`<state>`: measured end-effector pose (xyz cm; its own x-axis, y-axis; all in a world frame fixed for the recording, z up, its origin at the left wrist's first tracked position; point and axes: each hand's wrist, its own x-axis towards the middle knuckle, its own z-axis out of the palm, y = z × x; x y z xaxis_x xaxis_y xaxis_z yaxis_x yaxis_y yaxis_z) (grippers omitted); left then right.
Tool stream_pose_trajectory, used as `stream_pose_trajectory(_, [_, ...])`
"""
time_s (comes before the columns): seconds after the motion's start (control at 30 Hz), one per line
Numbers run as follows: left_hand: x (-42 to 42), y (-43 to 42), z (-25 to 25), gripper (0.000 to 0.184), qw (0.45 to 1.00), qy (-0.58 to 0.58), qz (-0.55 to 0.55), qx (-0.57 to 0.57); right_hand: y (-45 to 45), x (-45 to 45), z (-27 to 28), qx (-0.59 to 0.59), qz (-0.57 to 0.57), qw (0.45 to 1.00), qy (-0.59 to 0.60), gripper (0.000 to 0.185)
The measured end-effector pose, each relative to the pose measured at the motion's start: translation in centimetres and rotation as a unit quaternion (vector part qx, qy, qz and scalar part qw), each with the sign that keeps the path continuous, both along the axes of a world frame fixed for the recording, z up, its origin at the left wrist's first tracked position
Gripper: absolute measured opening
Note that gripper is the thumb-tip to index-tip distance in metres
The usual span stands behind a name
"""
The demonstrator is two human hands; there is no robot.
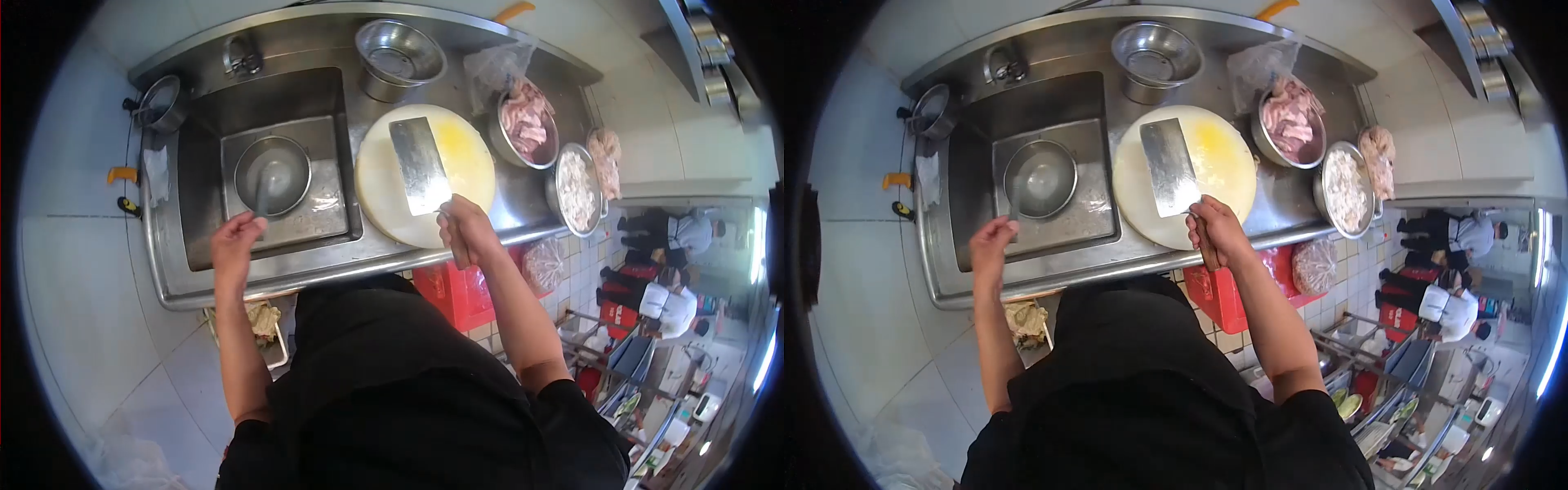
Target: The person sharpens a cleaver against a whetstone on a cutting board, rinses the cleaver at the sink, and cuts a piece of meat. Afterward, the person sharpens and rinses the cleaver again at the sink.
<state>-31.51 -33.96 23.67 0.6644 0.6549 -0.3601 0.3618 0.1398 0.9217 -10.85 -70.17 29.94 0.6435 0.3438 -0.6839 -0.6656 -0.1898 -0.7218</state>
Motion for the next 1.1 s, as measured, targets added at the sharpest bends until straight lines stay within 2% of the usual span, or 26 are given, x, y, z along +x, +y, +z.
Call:
stream_pose_trajectory(0.13, [7.1,-7.7,-1.3,0.041,0.977,0.05,-0.208,0.011,-5.2,-2.6,-1.6,-0.011,-0.113,0.993,-0.032,0.014])
stream_pose_trajectory(0.17, [8.9,-9.9,-1.0,0.043,0.961,0.055,-0.257,0.089,-6.2,-3.1,-1.4,-0.043,-0.096,0.992,-0.071,0.017])
stream_pose_trajectory(0.27, [13.7,-16.3,-2.1,0.052,0.882,0.04,-0.37,0.289,-9.3,-4.6,-3.6,-0.044,-0.149,0.981,-0.114,0.018])
stream_pose_trajectory(0.3, [14.9,-18.2,-1.8,0.052,0.876,0.038,-0.38,0.294,-10.1,-5.2,-3.9,-0.036,-0.152,0.979,-0.131,0.019])
stream_pose_trajectory(0.37, [16.1,-21.1,-1.6,0.052,0.825,0.098,-0.426,0.358,-10.9,-6.4,-4.1,-0.044,-0.163,0.972,-0.162,0.018])
stream_pose_trajectory(0.47, [15.1,-21.9,-1.8,0.06,0.81,0.095,-0.438,0.378,-12.7,-8.0,-5.4,-0.055,-0.155,0.968,-0.191,0.02])
stream_pose_trajectory(0.53, [14.5,-21.5,-2.0,0.065,0.798,0.097,-0.448,0.39,-12.7,-9.2,-5.5,-0.117,-0.115,0.967,-0.195,0.024])
stream_pose_trajectory(0.57, [14.3,-21.1,-2.0,0.062,0.816,0.008,-0.391,0.426,-13.1,-9.8,-7.4,-0.112,-0.115,0.972,-0.169,0.027])
stream_pose_trajectory(0.6, [14.1,-21.0,-1.7,0.059,0.826,-0.082,-0.327,0.452,-12.1,-10.6,-7.8,-0.114,-0.122,0.943,-0.287,0.03])
stream_pose_trajectory(0.67, [14.3,-21.3,-1.1,0.055,0.823,-0.093,-0.36,0.43,-12.1,-11.2,-8.4,-0.179,-0.018,0.97,-0.165,0.037])
stream_pose_trajectory(0.73, [14.3,-22.1,-1.1,0.056,0.74,-0.129,-0.461,0.473,-11.5,-12.2,-9.7,-0.136,-0.016,0.975,-0.174,0.044])
stream_pose_trajectory(0.8, [13.1,-23.1,-1.1,0.061,0.723,-0.084,-0.505,0.464,-10.8,-12.9,-10.6,-0.156,0.063,0.966,-0.199,0.045])
stream_pose_trajectory(0.87, [11.5,-23.6,-1.4,0.067,0.683,-0.018,-0.531,0.501,-9.9,-13.3,-8.5,-0.15,0.07,0.967,-0.194,0.045])
stream_pose_trajectory(0.97, [11.7,-23.6,-1.4,0.074,0.674,-0.001,-0.534,0.51,-9.6,-13.1,-9.2,-0.195,0.091,0.959,-0.182,0.049])
stream_pose_trajectory(1.03, [14.5,-23.2,-2.1,0.079,0.654,0.022,-0.542,0.527,-9.0,-9.9,-10.4,-0.212,0.102,0.951,-0.2,0.05])
stream_pose_trajectory(1.07, [17.2,-23.2,-2.3,0.08,0.64,0.071,-0.554,0.528,-8.4,-8.2,-11.0,-0.229,0.111,0.942,-0.218,0.052])
stream_pose_trajectory(1.1, [20.1,-22.7,-2.6,0.081,0.628,0.092,-0.561,0.531,-7.3,-5.8,-10.3,-0.275,0.109,0.929,-0.221,0.053])
